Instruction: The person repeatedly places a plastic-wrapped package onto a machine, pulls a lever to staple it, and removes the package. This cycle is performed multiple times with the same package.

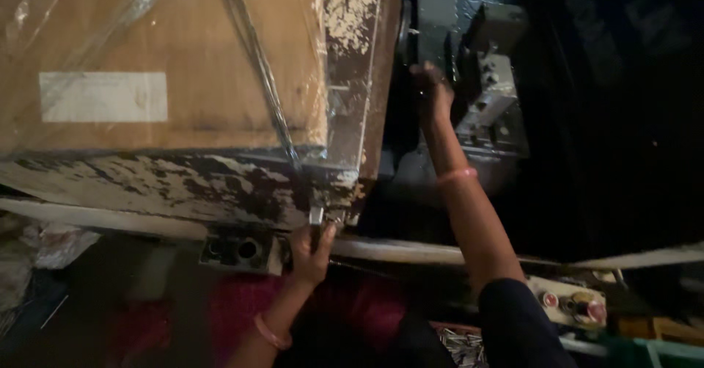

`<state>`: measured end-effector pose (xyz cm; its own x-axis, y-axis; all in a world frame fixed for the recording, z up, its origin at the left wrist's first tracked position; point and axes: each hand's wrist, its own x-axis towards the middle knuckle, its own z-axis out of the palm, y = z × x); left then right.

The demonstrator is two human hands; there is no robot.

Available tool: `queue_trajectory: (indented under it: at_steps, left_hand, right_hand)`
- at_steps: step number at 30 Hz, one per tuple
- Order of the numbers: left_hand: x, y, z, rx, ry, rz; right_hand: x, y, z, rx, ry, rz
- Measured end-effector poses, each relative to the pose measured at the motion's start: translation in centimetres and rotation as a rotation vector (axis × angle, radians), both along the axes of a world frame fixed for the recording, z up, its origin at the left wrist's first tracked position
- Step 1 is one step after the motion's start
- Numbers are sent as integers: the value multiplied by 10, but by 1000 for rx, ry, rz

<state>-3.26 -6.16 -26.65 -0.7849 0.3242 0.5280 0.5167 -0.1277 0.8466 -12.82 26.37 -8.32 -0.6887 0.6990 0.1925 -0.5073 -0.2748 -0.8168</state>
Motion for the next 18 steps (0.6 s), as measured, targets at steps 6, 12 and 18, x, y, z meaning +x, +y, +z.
queue_trajectory:
  at_steps: [6, 12, 18]
  left_hand:
    - [1, 1, -7, 103, -128, -71]
    - [0, -2, -10, 133, -12, -46]
    - [0, -3, -12, 79, 19, -2]
  right_hand:
    - [-70, 8, 22, -80, 308, 101]
    - [-98, 8, 25, -219, 235, -125]
    - [-92, 39, 18, -240, 217, -100]
